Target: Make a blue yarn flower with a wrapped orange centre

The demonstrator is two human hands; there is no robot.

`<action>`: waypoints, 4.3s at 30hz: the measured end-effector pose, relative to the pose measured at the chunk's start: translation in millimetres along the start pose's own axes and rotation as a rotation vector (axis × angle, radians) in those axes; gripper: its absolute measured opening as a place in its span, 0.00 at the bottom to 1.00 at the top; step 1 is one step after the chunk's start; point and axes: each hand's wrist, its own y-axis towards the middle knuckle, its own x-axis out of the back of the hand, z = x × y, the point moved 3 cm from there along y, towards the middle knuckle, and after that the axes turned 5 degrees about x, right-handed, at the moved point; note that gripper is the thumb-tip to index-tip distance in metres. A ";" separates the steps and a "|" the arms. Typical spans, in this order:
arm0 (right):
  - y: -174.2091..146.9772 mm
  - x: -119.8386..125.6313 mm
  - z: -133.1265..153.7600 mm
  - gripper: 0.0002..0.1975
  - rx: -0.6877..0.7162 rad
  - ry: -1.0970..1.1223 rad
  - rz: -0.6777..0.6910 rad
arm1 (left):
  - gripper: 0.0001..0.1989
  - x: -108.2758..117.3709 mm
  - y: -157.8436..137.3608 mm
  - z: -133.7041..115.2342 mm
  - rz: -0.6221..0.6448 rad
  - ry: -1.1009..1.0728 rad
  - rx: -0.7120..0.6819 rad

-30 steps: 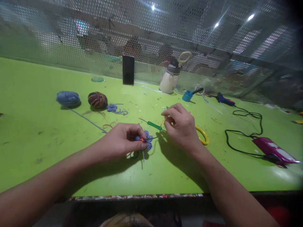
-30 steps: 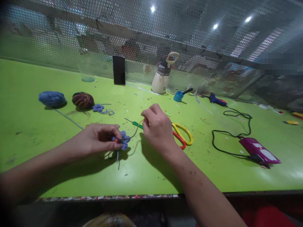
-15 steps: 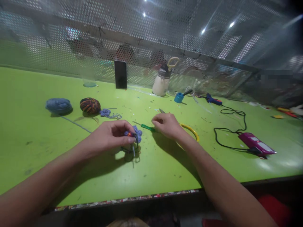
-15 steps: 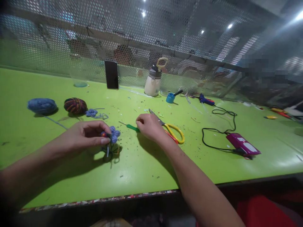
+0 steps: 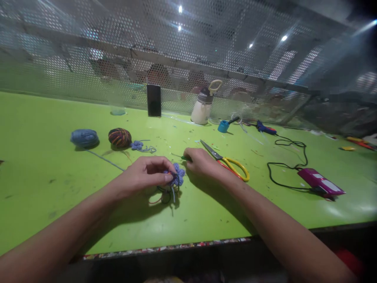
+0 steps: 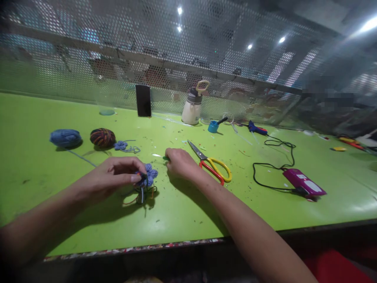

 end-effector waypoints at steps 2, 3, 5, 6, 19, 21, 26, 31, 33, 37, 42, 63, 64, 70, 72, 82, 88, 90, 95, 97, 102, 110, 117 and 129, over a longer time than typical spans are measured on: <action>-11.2 9.3 -1.6 0.10 0.033 0.072 -0.046 | 0.05 -1.2 -2.5 -3.4 0.020 0.009 -0.037; -18.0 14.4 -1.9 0.09 0.047 0.105 -0.066 | 0.05 -1.6 -3.8 -4.9 0.024 0.009 -0.056; -32.1 24.4 -1.1 0.05 0.108 0.261 -0.129 | 0.04 -2.1 -6.2 -7.2 0.017 0.017 -0.082; -38.6 28.9 -0.9 0.04 0.124 0.324 -0.179 | 0.04 -2.5 -7.4 -8.0 0.013 0.026 -0.086; -60.8 37.8 11.2 0.06 0.288 0.461 -0.222 | 0.05 -5.8 -14.6 -14.8 0.050 0.116 -0.075; -61.5 37.9 11.8 0.06 0.295 0.466 -0.231 | 0.05 -6.2 -14.3 -15.7 0.049 0.115 -0.072; -62.1 37.4 14.1 0.05 0.295 0.510 -0.247 | 0.05 -10.8 -14.7 -18.7 0.062 0.095 -0.073; -62.6 36.8 16.0 0.04 0.300 0.586 -0.251 | 0.07 -14.0 -16.0 -18.2 0.067 0.062 -0.079; -62.7 36.2 16.8 0.04 0.298 0.595 -0.238 | 0.07 -14.4 -16.5 -18.3 0.064 0.067 -0.106; -62.5 35.4 16.8 0.05 0.275 0.603 -0.221 | 0.06 -13.9 -17.7 -18.7 0.048 0.097 -0.136; -62.8 34.2 15.9 0.06 0.250 0.649 -0.197 | 0.06 -14.0 -18.4 -20.1 0.040 0.113 -0.160; -57.1 1.4 20.5 0.18 0.152 1.333 0.178 | 0.09 -25.2 -20.7 -22.9 -0.030 0.335 -0.314; -57.3 1.0 20.5 0.17 0.167 1.328 0.181 | 0.08 -25.2 -20.7 -23.1 -0.029 0.341 -0.318; -57.3 2.3 19.5 0.16 0.205 1.266 0.146 | 0.05 -25.6 -20.6 -25.7 0.014 0.260 -0.313; -57.0 3.1 19.7 0.17 0.205 1.245 0.147 | 0.04 -25.2 -20.7 -26.2 0.016 0.235 -0.314; -56.0 -1.3 13.7 0.15 0.261 1.311 0.150 | 0.04 -29.9 -19.3 -26.9 0.014 0.168 -0.272; -57.7 -11.2 17.8 0.15 0.249 1.548 0.102 | 0.05 -33.8 -18.5 -23.9 0.052 0.058 -0.163; -57.7 -13.4 20.4 0.15 0.255 1.596 0.099 | 0.06 -34.0 -18.8 -23.8 0.055 0.058 -0.171; -58.1 -16.9 20.1 0.14 0.245 1.621 0.095 | 0.05 -34.6 -19.7 -26.2 0.046 0.095 -0.225; -57.9 -16.2 17.9 0.14 0.249 1.609 0.097 | 0.05 -35.3 -20.3 -27.1 0.043 0.120 -0.251; -55.7 -9.5 11.2 0.14 0.305 1.461 0.185 | 0.05 -36.1 -22.1 -28.3 0.016 0.159 -0.267; -53.6 6.2 3.2 0.10 0.439 1.236 0.125 | 0.07 -40.1 -22.1 -24.9 0.035 0.138 -0.149; -53.5 13.9 6.8 0.10 0.472 1.161 0.110 | 0.07 -41.0 -23.6 -23.5 0.085 0.094 -0.128; -54.0 13.9 6.5 0.11 0.441 1.121 0.122 | 0.08 -41.0 -23.8 -26.3 0.073 0.164 -0.160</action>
